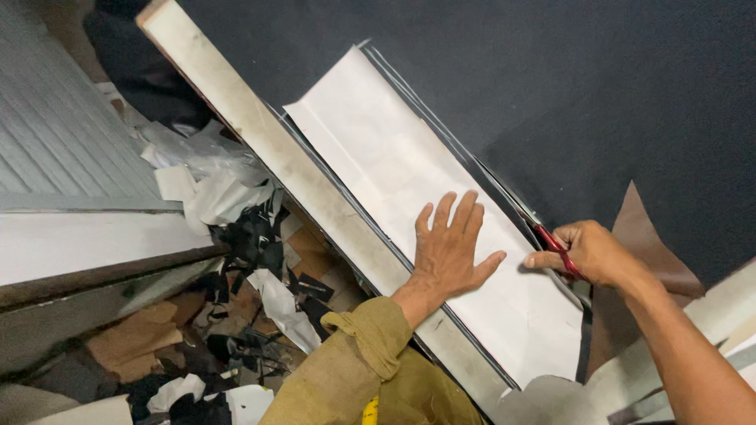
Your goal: The person marks a white paper pattern on a dark fabric using chalk, then uses shears to cut the fabric along the pattern outline. The person removes the cut fabric piece and sets it aside.
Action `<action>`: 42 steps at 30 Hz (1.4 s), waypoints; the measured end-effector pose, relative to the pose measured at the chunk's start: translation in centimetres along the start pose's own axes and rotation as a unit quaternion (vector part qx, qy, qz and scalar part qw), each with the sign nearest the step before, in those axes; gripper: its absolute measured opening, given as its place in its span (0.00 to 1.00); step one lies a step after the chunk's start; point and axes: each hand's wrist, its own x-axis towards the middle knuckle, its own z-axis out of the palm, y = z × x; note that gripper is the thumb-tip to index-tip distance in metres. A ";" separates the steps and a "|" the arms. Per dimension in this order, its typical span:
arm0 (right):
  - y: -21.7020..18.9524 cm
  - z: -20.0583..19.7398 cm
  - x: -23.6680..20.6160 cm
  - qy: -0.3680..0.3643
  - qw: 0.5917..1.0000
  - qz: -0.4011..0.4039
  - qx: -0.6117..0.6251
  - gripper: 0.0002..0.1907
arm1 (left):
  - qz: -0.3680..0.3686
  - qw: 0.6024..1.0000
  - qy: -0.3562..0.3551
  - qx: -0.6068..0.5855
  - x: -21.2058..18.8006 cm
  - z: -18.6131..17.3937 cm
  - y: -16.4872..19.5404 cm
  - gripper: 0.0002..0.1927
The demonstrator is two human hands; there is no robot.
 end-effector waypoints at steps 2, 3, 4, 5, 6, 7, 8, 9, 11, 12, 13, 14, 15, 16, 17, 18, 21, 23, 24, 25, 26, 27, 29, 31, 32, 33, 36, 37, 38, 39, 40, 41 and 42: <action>-0.1 0.1 0.1 -0.001 1.000 0.006 0.010 0.27 | -0.003 1.000 0.001 -0.019 0.4 -0.7 -0.3 0.36; -0.1 0.1 0.1 -0.001 1.000 0.013 0.020 0.26 | -0.004 1.000 0.000 -0.030 0.6 -1.1 -0.6 0.33; -0.1 0.3 0.1 -0.002 0.999 0.022 0.029 0.26 | -0.011 0.999 -0.021 -0.042 1.1 -1.4 -1.1 0.29; -0.1 0.4 0.2 -0.004 0.999 0.029 0.026 0.26 | -0.017 0.998 -0.041 -0.054 1.7 -1.7 -1.7 0.25; -0.1 0.4 0.2 -0.007 0.999 0.037 0.020 0.27 | -0.023 0.996 -0.061 -0.068 2.4 -1.9 -2.4 0.21; 0.0 0.4 0.2 -0.009 0.999 0.045 0.014 0.28 | -0.022 0.995 -0.077 -0.060 3.2 -2.2 -3.2 0.19; 0.1 0.5 0.3 -0.001 0.999 0.033 -0.003 0.29 | -0.021 0.994 -0.091 -0.053 4.1 -2.4 -4.0 0.17; 0.3 0.6 0.6 0.007 1.000 0.021 -0.021 0.30 | -0.019 0.993 -0.104 -0.046 4.8 -2.7 -4.7 0.16; 1.1 0.3 0.7 0.019 0.999 0.009 -0.042 0.32 | -0.021 0.990 -0.125 -0.070 6.0 -3.4 -5.8 0.14; 1.6 0.4 0.8 0.020 0.999 0.007 -0.045 0.32 | -0.023 0.987 -0.137 -0.080 6.3 -3.9 -6.2 0.13; 1.9 0.7 1.2 0.016 0.999 0.000 -0.047 0.32 | -0.016 0.989 -0.130 -0.063 6.6 -4.3 -6.6 0.17; 2.1 1.0 1.6 0.003 0.998 0.023 -0.051 0.31 | -0.019 0.991 -0.126 -0.042 6.6 -4.7 -6.9 0.21; 2.5 1.1 1.9 -0.011 0.997 0.043 -0.062 0.30 | -0.028 0.992 -0.118 -0.023 6.5 -5.1 -7.2 0.25; 2.7 1.4 2.2 -0.009 0.997 0.051 -0.061 0.30 | -0.040 0.993 -0.112 -0.006 6.5 -5.5 -7.6 0.31; 2.9 1.6 2.5 -0.002 0.996 0.061 -0.058 0.30 | -0.046 0.993 -0.106 0.009 6.5 -5.8 -7.9 0.36; 2.7 1.7 2.8 -0.007 0.996 0.065 -0.061 0.30 | -0.048 0.994 -0.101 0.021 6.5 -6.1 -8.2 0.42; 3.2 1.8 3.3 -0.017 0.993 0.084 -0.080 0.28 | -0.047 0.990 -0.111 0.069 6.4 -6.3 -9.4 0.51; 3.1 1.6 2.8 -0.020 0.990 0.096 -0.101 0.27 | -0.043 0.994 -0.078 0.058 6.1 -5.9 -10.1 0.52; 3.0 1.4 2.5 -0.021 0.992 0.091 -0.080 0.26 | -0.037 0.996 -0.062 0.050 6.0 -5.6 -10.4 0.52; 2.9 1.2 2.1 -0.020 0.994 0.087 -0.058 0.26 | -0.032 0.996 -0.059 0.050 5.8 -5.2 -10.6 0.52; 2.8 0.9 1.6 -0.020 0.996 0.082 -0.038 0.25 | -0.029 0.997 -0.056 0.051 5.6 -4.9 -10.8 0.52; 2.6 0.6 1.2 -0.022 0.997 0.076 -0.023 0.25 | -0.028 0.997 -0.054 0.051 5.5 -4.6 -11.0 0.52; 1.8 0.3 1.0 -0.032 0.998 0.055 0.006 0.26 | -0.021 0.996 -0.063 0.055 5.3 -4.2 -11.2 0.52; 1.0 0.1 1.3 -0.040 0.999 0.034 0.011 0.25 | -0.023 0.995 -0.071 0.060 5.3 -4.0 -11.2 0.53; 0.5 0.1 1.5 -0.043 0.999 0.023 0.016 0.25 | -0.024 0.995 -0.074 0.060 5.4 -4.0 -11.3 0.53; 0.2 0.2 1.7 -0.044 0.998 0.021 0.036 0.24 | -0.023 0.995 -0.077 0.062 5.4 -4.0 -11.3 0.53; -0.4 0.1 2.1 -0.051 0.995 0.003 0.083 0.22 | -0.023 0.996 -0.073 0.055 5.6 -4.0 -11.2 0.55; -0.5 0.1 2.1 -0.055 0.994 -0.007 0.093 0.23 | -0.023 0.995 -0.074 0.056 5.6 -4.0 -11.2 0.55; -0.6 0.1 2.2 -0.058 0.993 -0.017 0.102 0.23 | -0.024 0.995 -0.074 0.057 5.6 -4.0 -11.2 0.55; -0.7 0.2 2.3 -0.066 0.991 -0.018 0.111 0.23 | -0.025 0.995 -0.075 0.057 5.6 -3.9 -11.3 0.55; -0.7 0.2 2.3 -0.076 0.990 -0.019 0.120 0.23 | -0.024 0.996 -0.070 0.056 5.5 -3.9 -11.3 0.55; -0.8 0.3 2.2 -0.085 0.988 -0.018 0.130 0.23 | -0.022 0.996 -0.066 0.054 5.5 -3.8 -11.3 0.55; -0.9 0.3 2.2 -0.067 0.992 -0.002 0.103 0.22 | -0.019 0.997 -0.062 0.052 5.5 -3.7 -11.4 0.55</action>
